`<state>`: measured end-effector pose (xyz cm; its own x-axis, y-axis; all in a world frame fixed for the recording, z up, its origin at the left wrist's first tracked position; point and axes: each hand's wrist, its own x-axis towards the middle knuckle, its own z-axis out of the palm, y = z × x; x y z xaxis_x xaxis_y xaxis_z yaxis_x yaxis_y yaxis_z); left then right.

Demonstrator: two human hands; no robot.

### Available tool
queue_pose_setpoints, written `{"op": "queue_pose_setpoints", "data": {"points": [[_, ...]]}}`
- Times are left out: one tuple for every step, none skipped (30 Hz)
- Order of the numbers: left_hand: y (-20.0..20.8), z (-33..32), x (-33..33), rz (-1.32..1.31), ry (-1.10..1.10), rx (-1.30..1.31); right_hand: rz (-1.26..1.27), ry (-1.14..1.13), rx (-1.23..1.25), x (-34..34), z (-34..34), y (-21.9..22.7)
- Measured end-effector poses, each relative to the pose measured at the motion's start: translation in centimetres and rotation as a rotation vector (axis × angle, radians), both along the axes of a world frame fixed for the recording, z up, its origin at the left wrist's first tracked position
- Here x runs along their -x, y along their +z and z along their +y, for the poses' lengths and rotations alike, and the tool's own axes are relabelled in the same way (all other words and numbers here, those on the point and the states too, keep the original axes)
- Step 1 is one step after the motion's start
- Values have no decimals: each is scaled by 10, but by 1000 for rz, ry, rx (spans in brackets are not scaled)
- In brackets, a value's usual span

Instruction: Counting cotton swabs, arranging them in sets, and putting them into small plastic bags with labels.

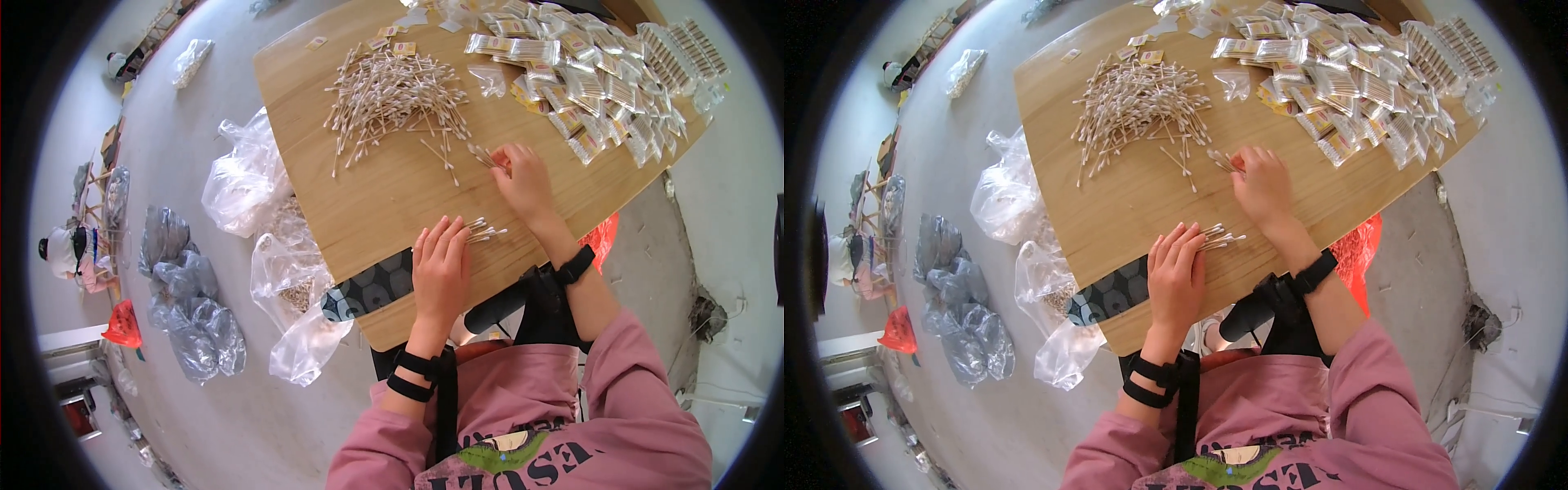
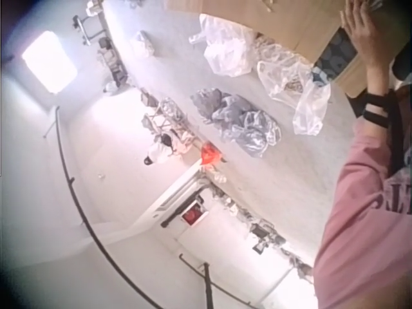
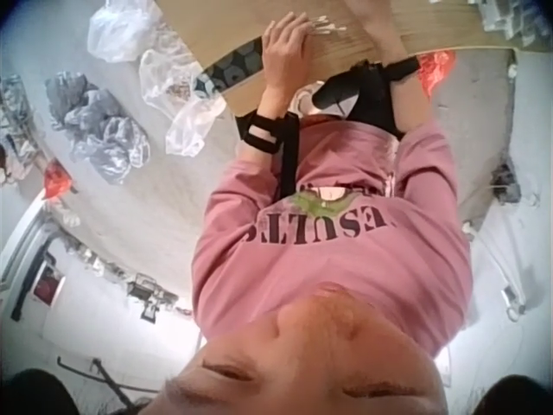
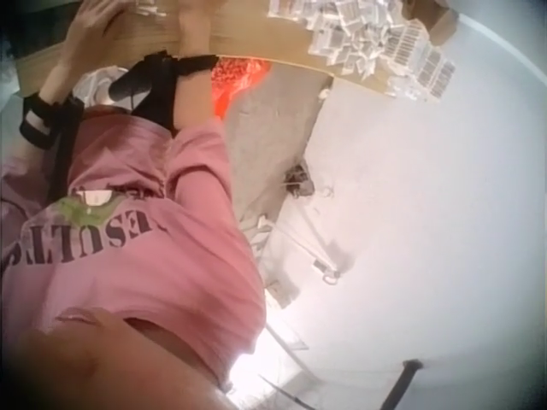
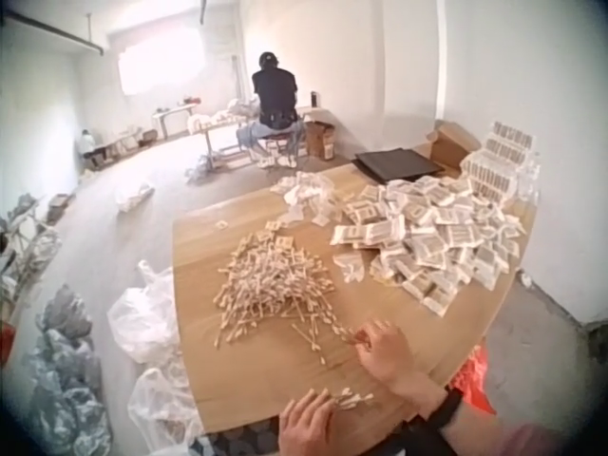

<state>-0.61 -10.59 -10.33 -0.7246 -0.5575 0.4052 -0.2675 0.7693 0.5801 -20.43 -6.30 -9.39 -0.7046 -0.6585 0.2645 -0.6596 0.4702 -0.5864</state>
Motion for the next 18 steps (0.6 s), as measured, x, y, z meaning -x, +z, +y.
{"op": "queue_pose_setpoints", "data": {"points": [[1,-1,-1,19,-5,-8,-14,10,-62,-1,3,0],[2,-1,-3,38,-11,-16,-14,16,-63,-1,7,0],[0,-1,-4,35,-7,-19,-18,61,-48,-3,12,1],[-1,-1,-4,32,-15,-8,-22,106,-33,-6,16,1],[-3,-2,-4,27,-24,3,-27,109,-34,-9,18,1],[-1,-1,-4,26,-26,1,-32,250,3,-14,20,4],[0,0,-3,13,5,6,-38,391,41,-19,22,6],[2,1,-3,-1,36,11,-41,387,41,-27,19,6],[4,3,-1,3,25,8,-50,457,50,-34,16,8],[5,3,0,-6,44,19,-59,532,63,-40,13,11],[6,3,0,-14,64,30,-55,523,63,-45,13,13],[6,2,-1,-41,64,53,-53,515,110,-49,12,14],[6,2,-1,-41,60,54,-50,506,155,-50,12,15],[6,2,-2,-44,50,59,-49,502,155,-45,16,18],[6,3,-1,-48,43,62,-59,393,155,-36,24,23],[6,4,0,-48,43,60,-70,283,153,-25,34,25],[6,5,1,-99,26,80,49,256,92,-14,44,25],[5,5,0,-157,12,103,162,231,35,-5,53,23]]}}
